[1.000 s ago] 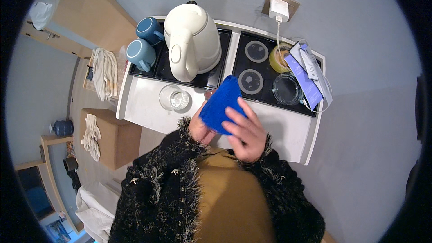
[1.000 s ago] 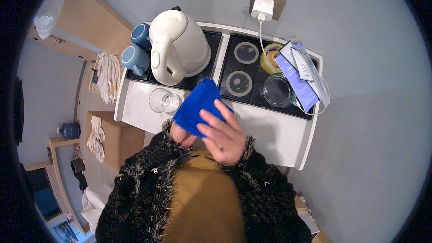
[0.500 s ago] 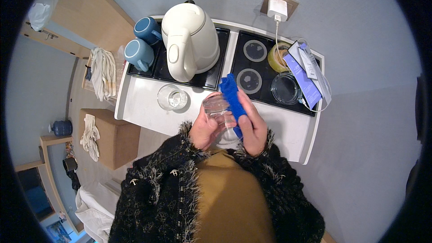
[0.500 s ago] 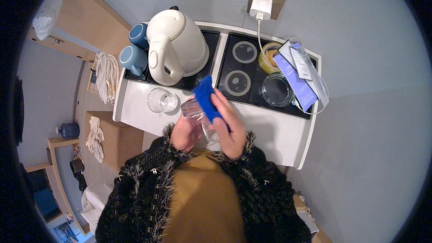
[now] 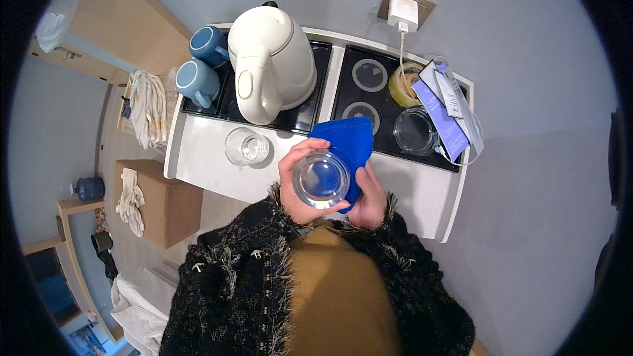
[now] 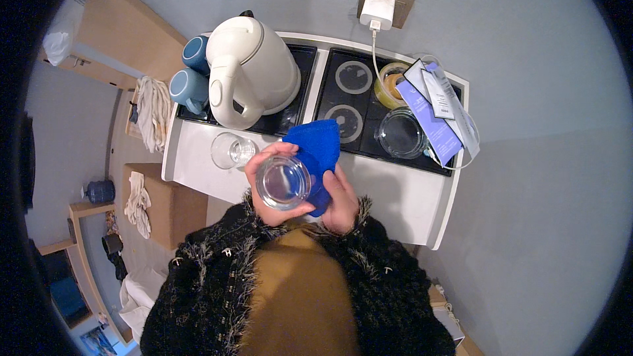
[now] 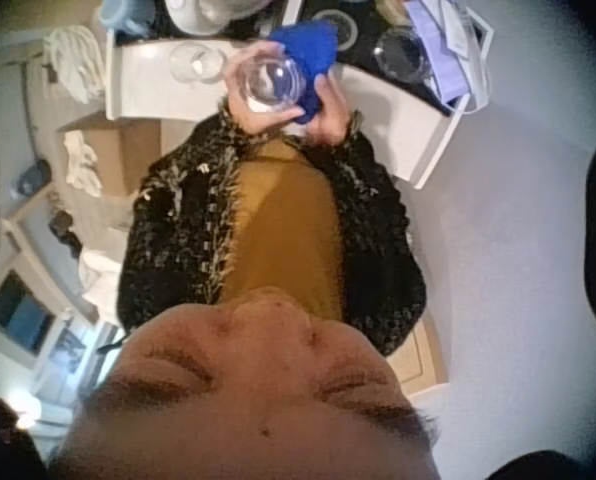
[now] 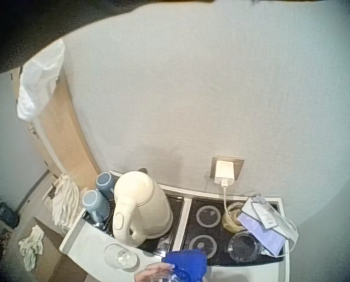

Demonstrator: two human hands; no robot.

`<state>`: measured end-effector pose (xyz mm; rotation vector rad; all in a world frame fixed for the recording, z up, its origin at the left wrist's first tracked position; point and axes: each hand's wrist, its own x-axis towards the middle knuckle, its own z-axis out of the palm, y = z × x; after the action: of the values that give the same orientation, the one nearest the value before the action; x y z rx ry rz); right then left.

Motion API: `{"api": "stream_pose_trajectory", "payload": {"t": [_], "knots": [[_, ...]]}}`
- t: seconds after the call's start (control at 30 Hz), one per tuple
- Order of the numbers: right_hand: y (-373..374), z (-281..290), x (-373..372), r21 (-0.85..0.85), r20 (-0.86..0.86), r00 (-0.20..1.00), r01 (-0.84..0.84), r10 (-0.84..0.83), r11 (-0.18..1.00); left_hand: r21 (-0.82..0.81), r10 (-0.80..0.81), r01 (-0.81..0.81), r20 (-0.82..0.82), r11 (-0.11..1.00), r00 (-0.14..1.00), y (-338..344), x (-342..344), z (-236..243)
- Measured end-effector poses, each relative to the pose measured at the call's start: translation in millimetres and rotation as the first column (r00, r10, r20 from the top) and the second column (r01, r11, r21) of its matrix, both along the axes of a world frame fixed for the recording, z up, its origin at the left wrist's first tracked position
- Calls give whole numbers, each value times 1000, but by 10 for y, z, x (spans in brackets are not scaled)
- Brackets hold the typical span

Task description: The person wipes a white countertop and a wooden cabinet door with a blue cloth. They move a kettle and two mugs aside, wipe the stovetop, then wipe the kettle, mugs, and glass lids before returning them. The person finishes by wiping the countertop and the cabinet door.

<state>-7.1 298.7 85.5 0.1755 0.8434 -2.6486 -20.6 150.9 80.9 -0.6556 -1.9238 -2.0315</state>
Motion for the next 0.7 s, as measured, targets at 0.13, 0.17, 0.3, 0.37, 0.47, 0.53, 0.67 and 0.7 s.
{"api": "stream_pose_trajectory", "payload": {"t": [0.13, 0.17, 0.3, 0.37, 0.47, 0.53, 0.67, 0.7], "knots": [[165, -59, -108, -3, 39, 994, -100, 100, 995, 223, -240, 202, 157, 954, 958, 91, 47, -50], [183, -75, -119, 109, 30, 995, -94, 91, 990, 198, -235, 200, 171, 959, 957, 105, 52, -52], [190, -119, -84, 434, -146, 989, 56, 9, 899, 155, -82, 39, 279, 987, 957, 197, 31, -23], [168, -128, -57, 582, -266, 964, 178, -21, 794, 121, -22, -15, 303, 992, 953, 220, -26, 4], [131, -121, -38, 753, -396, 918, 319, 9, 576, 251, -41, -90, 473, 964, 880, 297, -112, 32], [123, -113, -69, 774, -552, 831, 480, 68, 412, 290, -71, -84, 484, 953, 872, 335, -196, 28], [153, -89, -188, 672, -717, 609, 733, 340, 106, 531, -247, -161, 614, 832, 750, 400, -321, -27], [165, -80, -217, 679, -712, 611, 726, 347, 115, 554, -275, -152, 611, 818, 742, 402, -327, -44]]}}
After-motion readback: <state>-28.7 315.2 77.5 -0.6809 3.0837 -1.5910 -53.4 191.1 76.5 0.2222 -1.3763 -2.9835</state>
